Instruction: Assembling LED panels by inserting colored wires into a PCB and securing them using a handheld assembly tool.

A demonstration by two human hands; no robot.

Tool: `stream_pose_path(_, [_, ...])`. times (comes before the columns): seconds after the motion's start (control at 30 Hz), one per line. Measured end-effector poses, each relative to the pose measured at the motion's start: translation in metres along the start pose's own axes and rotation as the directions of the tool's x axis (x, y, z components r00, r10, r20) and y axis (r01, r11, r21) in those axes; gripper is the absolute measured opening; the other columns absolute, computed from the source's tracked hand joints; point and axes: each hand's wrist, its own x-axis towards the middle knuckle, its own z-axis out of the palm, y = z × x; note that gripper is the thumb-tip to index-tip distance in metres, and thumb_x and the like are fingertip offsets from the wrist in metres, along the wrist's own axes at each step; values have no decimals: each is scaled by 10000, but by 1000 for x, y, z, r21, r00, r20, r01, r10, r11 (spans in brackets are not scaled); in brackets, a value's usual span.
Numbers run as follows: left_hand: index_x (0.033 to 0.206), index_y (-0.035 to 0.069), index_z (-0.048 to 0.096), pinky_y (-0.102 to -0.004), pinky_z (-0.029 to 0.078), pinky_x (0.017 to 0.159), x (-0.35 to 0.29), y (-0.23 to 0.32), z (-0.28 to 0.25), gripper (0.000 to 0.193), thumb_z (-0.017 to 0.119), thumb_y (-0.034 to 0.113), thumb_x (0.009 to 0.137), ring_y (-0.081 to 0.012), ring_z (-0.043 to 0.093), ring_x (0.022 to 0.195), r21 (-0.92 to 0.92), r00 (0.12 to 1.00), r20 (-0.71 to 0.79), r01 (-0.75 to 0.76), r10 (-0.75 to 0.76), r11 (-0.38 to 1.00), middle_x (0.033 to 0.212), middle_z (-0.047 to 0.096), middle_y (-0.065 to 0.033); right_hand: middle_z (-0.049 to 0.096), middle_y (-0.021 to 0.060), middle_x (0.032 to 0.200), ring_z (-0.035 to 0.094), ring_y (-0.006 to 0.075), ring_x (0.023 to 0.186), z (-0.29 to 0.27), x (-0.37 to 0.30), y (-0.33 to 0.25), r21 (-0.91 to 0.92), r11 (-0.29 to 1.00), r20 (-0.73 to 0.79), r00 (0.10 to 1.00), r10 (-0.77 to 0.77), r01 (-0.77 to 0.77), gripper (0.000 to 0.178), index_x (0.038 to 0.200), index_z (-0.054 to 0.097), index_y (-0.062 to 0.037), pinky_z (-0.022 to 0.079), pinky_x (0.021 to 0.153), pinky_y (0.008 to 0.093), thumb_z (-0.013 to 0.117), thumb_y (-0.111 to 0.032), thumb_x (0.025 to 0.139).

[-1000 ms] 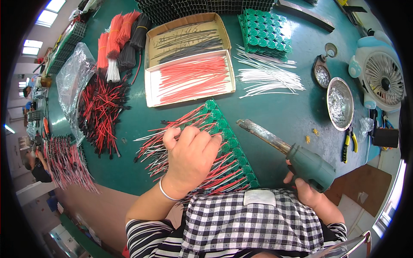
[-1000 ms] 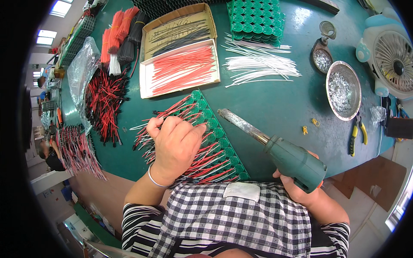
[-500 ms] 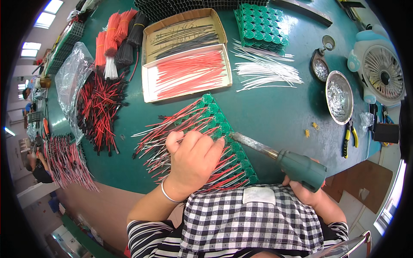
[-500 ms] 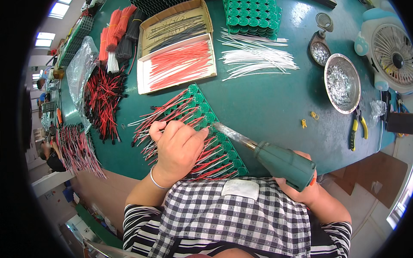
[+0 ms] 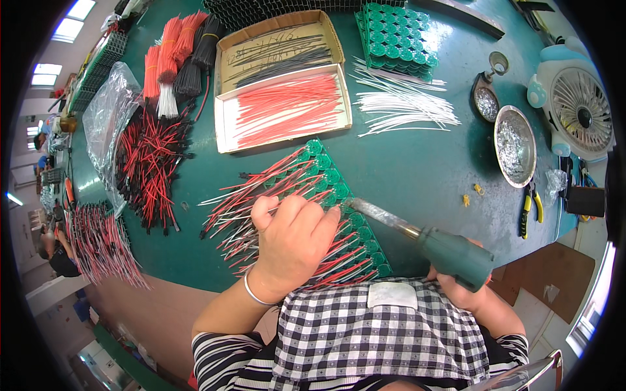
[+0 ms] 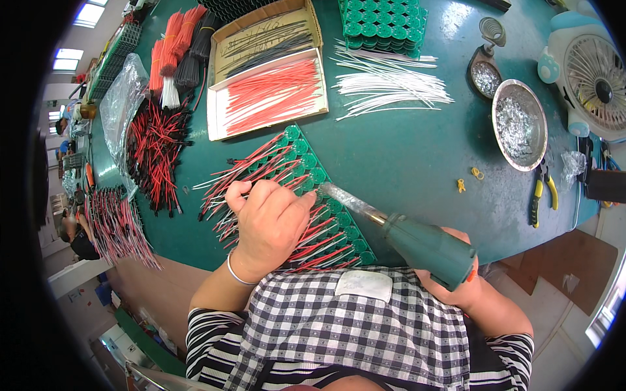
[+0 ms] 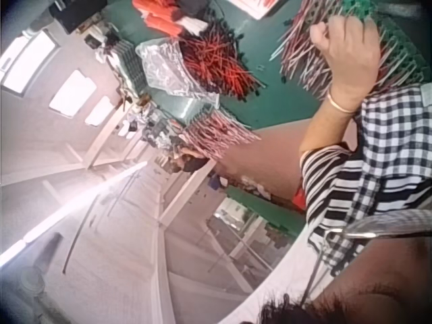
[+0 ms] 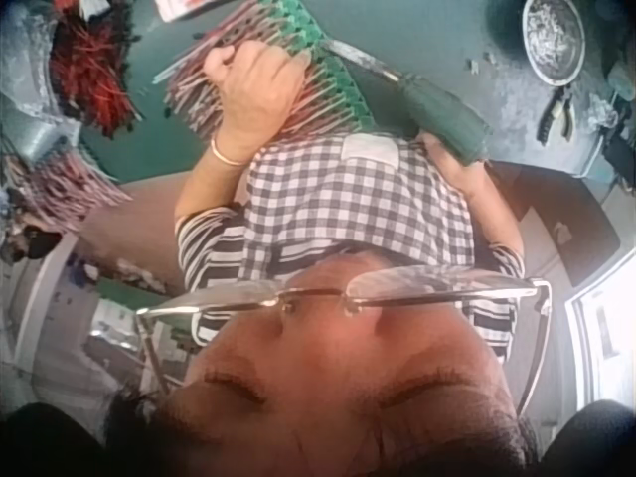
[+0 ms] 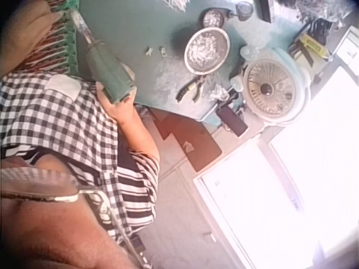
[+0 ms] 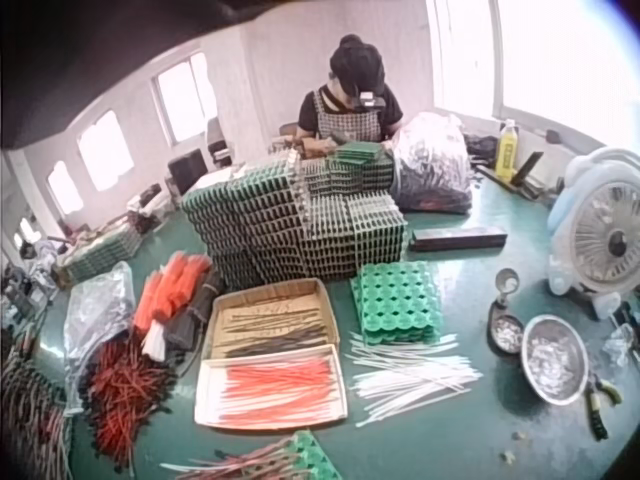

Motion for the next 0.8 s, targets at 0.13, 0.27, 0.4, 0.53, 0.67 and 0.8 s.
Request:
stream_pose_path(0.13, [899,144,704,-409,268,859,0,0,-1,215,742,111,691,-144,515,769,11,1000,5,2,-2,1000,749,504,41,660,101,851,665,207,646,-3,-6,-8,190,965,-50,980,194,-182,224,992,657,3,526,687,351,595,-3,777])
stream_pose_path(0.27, [901,142,704,-412,270,860,0,1,-1,213,742,106,695,-144,518,776,18,1000,11,4,-4,1000,757,510,41,646,66,753,654,171,586,1,-11,-2,117,992,-157,985,69,-50,219,987,646,14,522,623,318,566,11,783])
stream_pose_path(0.4, [893,140,707,-409,270,850,2,2,-2,208,745,99,692,-142,520,776,8,1000,-5,13,-13,1000,767,533,49,645,44,720,654,161,596,-2,-17,-1,138,987,-147,983,107,-87,228,994,647,9,516,629,309,564,6,782])
stream_pose_path(0.53, [890,137,710,-404,270,847,-1,9,-7,206,745,96,691,-138,517,769,-27,1000,-5,1,-1,1000,757,532,50,662,67,762,649,205,601,-4,-23,0,152,983,-104,987,124,-107,218,969,659,-2,514,654,327,592,-2,761])
stream_pose_path(0.67, [892,138,710,-401,272,845,-6,13,-6,207,746,97,693,-137,514,763,-34,1000,15,-18,19,999,747,522,50,688,92,875,649,269,751,-8,-25,2,52,996,-8,997,71,-70,229,966,676,-16,498,760,370,636,-18,740])
stream_pose_path(0.8, [899,140,708,-401,276,847,-7,14,-4,218,749,98,690,-138,513,765,-27,999,34,-17,18,1000,744,514,47,681,109,1027,610,301,948,-6,-33,5,30,981,33,981,189,-190,283,1019,681,-27,459,868,398,666,-44,737])
